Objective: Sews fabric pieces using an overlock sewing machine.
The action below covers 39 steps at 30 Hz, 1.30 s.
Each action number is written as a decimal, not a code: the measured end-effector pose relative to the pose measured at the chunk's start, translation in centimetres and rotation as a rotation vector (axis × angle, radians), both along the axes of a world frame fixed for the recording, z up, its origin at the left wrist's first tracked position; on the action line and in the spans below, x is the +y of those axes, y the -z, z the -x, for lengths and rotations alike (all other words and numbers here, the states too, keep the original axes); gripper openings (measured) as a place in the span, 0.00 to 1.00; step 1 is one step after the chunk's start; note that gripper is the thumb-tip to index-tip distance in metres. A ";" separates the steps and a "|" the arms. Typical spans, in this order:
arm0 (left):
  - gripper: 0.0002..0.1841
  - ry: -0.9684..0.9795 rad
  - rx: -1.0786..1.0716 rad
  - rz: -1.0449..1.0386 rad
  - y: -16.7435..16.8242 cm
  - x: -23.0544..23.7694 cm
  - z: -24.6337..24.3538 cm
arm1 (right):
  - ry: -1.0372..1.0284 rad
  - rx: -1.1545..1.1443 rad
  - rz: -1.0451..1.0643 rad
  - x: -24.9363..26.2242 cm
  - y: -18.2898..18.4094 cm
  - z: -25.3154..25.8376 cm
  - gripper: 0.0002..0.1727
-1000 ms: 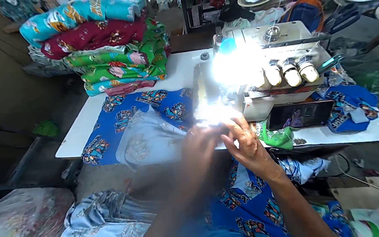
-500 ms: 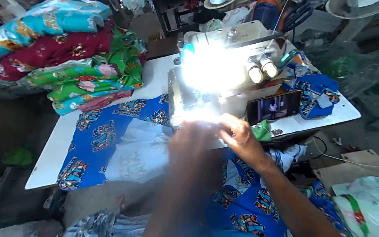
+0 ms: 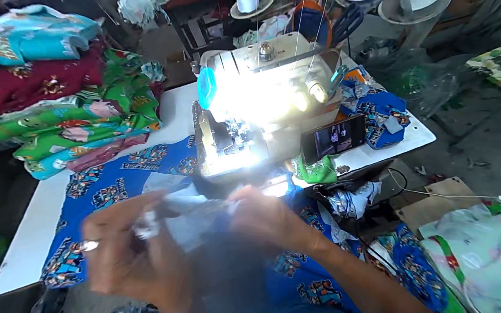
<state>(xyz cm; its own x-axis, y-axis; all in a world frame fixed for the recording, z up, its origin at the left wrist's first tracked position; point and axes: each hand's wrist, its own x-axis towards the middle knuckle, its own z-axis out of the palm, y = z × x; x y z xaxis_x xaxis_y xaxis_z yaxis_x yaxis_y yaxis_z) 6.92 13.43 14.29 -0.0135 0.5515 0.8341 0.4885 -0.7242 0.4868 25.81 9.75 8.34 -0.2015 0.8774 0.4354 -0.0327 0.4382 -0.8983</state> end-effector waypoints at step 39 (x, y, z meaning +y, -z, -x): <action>0.25 0.140 0.472 0.567 -0.7 12.7 -4.8 | 0.237 0.174 0.431 -0.9 3.9 -2.2 0.17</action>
<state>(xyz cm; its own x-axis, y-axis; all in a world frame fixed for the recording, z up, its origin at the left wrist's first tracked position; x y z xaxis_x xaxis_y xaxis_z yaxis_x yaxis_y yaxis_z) 11.71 26.15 15.01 0.3771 0.8687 0.3212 0.6598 -0.4954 0.5650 28.05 8.87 4.47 0.0676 0.9971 0.0339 -0.1426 0.0432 -0.9888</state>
